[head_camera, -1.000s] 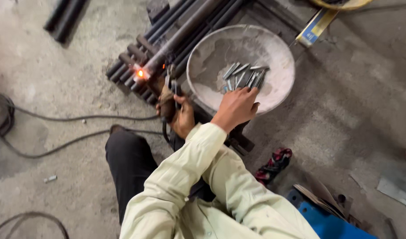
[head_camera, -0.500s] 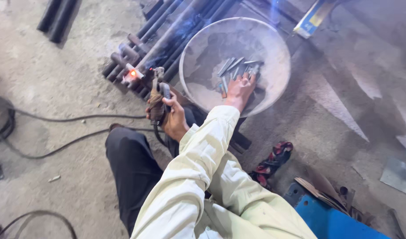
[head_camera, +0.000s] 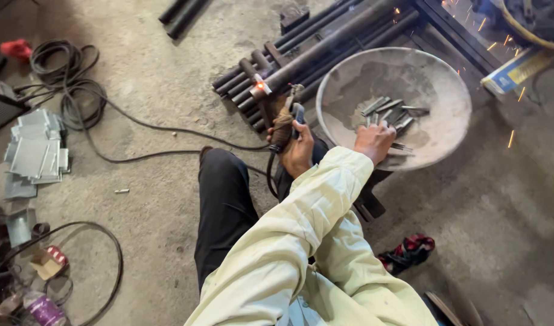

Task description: The person welds small metal components onto a larger pipe frame. They pick up individual metal pieces from a bowl and attach them one by one using a handheld welding torch.

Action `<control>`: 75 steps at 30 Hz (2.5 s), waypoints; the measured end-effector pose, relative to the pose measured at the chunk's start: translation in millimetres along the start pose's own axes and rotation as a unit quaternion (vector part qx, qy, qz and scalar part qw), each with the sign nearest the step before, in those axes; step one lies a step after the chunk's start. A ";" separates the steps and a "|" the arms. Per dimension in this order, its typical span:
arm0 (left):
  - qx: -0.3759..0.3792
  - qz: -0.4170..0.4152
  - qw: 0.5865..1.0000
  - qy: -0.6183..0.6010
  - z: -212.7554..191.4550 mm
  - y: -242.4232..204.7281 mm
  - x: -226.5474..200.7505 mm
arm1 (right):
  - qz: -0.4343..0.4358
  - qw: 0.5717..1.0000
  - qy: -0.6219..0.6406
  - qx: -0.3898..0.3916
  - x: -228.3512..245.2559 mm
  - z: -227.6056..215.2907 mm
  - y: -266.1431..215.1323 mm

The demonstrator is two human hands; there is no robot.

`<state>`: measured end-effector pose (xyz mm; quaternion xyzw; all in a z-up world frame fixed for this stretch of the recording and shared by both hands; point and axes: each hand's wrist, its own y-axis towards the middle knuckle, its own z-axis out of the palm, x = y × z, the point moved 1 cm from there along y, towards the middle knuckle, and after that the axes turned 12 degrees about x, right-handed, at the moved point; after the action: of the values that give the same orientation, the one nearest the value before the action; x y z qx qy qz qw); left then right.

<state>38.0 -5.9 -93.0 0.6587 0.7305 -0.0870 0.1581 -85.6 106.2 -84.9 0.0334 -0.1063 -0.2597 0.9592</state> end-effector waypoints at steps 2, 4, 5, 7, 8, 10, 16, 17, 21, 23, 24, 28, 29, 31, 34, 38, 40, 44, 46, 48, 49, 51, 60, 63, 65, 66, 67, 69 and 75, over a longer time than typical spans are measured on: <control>-0.037 0.019 0.999 -0.014 -8.1 -3.1 2.0 | -0.009 1.000 -0.004 -0.001 -1.7 2.8 3.7; -0.031 0.022 0.999 -0.009 -13.1 -7.0 4.7 | -0.018 1.000 -0.014 0.000 0.4 4.0 1.1; -0.027 0.024 0.999 -0.007 -15.2 -8.4 5.5 | -0.018 1.000 -0.018 -0.001 1.3 4.7 2.8; -0.046 0.037 0.998 -0.015 -17.4 -11.2 5.1 | -0.022 1.000 -0.021 -0.004 1.7 3.3 1.2; -0.057 0.043 0.997 -0.019 -19.9 -12.8 4.9 | -0.024 0.999 -0.023 -0.004 1.2 3.5 1.8; -0.070 0.043 0.996 -0.044 -24.3 -17.1 2.1 | -0.026 0.999 -0.027 -0.006 -1.3 3.4 1.1; -0.057 0.025 0.993 -0.101 -57.8 -34.3 -4.7 | -0.032 0.999 -0.036 -0.015 -7.2 2.1 -3.5; -0.049 0.012 0.993 -0.111 -66.1 -37.5 -6.7 | -0.032 0.999 -0.039 -0.017 -6.6 2.6 -2.7; -0.238 0.026 0.916 -0.322 -99.5 -55.3 -10.3 | -0.036 0.998 -0.045 -0.019 0.8 1.5 -1.1; -0.248 0.038 0.841 -0.479 -113.3 -73.6 2.6 | -0.045 0.998 -0.050 -0.016 11.6 0.6 6.6; -0.262 0.052 0.819 -0.507 -116.4 -92.0 10.9 | -0.051 0.997 -0.051 -0.016 13.2 -1.0 7.4; -0.377 -0.043 0.808 -0.450 -135.2 -158.1 75.5 | -0.067 0.996 -0.055 -0.019 12.2 -8.4 4.9; -0.425 -0.043 0.809 -0.404 -141.3 -175.8 96.4 | -0.068 0.996 -0.054 -0.018 11.8 -11.9 9.8; -0.377 -0.094 0.755 -0.529 -147.5 -198.7 139.5 | -0.067 0.996 -0.054 -0.011 10.3 -19.8 15.2; -0.361 -0.179 0.805 -0.435 -145.9 -228.4 198.1 | -0.051 0.996 -0.069 -0.022 9.3 -27.9 18.3; -0.362 -0.228 0.850 -0.306 -115.2 -262.5 252.8 | -0.034 0.993 -0.096 -0.067 8.1 -24.7 19.7; -0.300 -0.300 0.869 -0.256 -98.9 -272.5 263.9 | -0.035 0.989 -0.121 -0.076 7.2 -21.5 19.7; -0.294 -0.234 0.869 -0.322 -78.4 -273.1 268.4 | -0.034 0.992 -0.096 -0.080 3.5 -24.2 24.0; -0.241 -0.263 0.889 -0.285 -73.4 -278.7 273.9 | -0.019 0.992 -0.098 -0.072 3.1 -24.5 22.0; -0.203 -0.287 0.901 -0.253 -70.6 -281.4 279.5 | -0.027 0.991 -0.105 -0.075 3.7 -21.8 22.8; -0.192 -0.296 0.905 -0.239 -70.6 -279.4 282.6 | -0.030 0.991 -0.108 -0.077 3.2 -20.8 22.0; -0.167 -0.309 0.913 -0.208 -69.4 -284.0 279.9 | -0.025 0.991 -0.111 -0.065 3.4 -19.4 18.5; -0.104 -0.314 0.928 -0.171 -80.8 -271.9 250.3 | -0.013 0.990 -0.118 -0.074 1.7 -7.1 14.8; -0.115 -0.298 0.934 -0.159 -75.1 -267.4 249.2 | -0.019 0.989 -0.120 -0.080 2.3 -5.0 12.0; -0.112 -0.292 0.936 -0.161 -71.4 -269.1 248.0 | -0.022 0.989 -0.123 -0.079 2.1 -4.2 12.4; -0.101 -0.297 0.936 -0.158 -69.2 -270.2 247.0 | -0.022 0.989 -0.123 -0.076 2.1 -4.7 12.6; -0.091 -0.302 0.936 -0.154 -67.1 -271.1 245.9 | -0.022 0.990 -0.122 -0.072 1.7 -5.6 13.1; -0.071 -0.305 0.939 -0.144 -64.6 -272.2 246.7 | -0.020 0.990 -0.114 -0.081 0.6 -7.9 15.2; -0.043 -0.278 0.952 -0.117 -53.4 -273.0 249.3 | -0.033 0.989 -0.124 -0.070 3.9 -21.5 16.5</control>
<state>-258.9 213.0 -151.4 0.4072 0.8641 -0.1726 0.2402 -69.4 118.7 -103.2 -0.0624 -0.2045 -0.3003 0.9296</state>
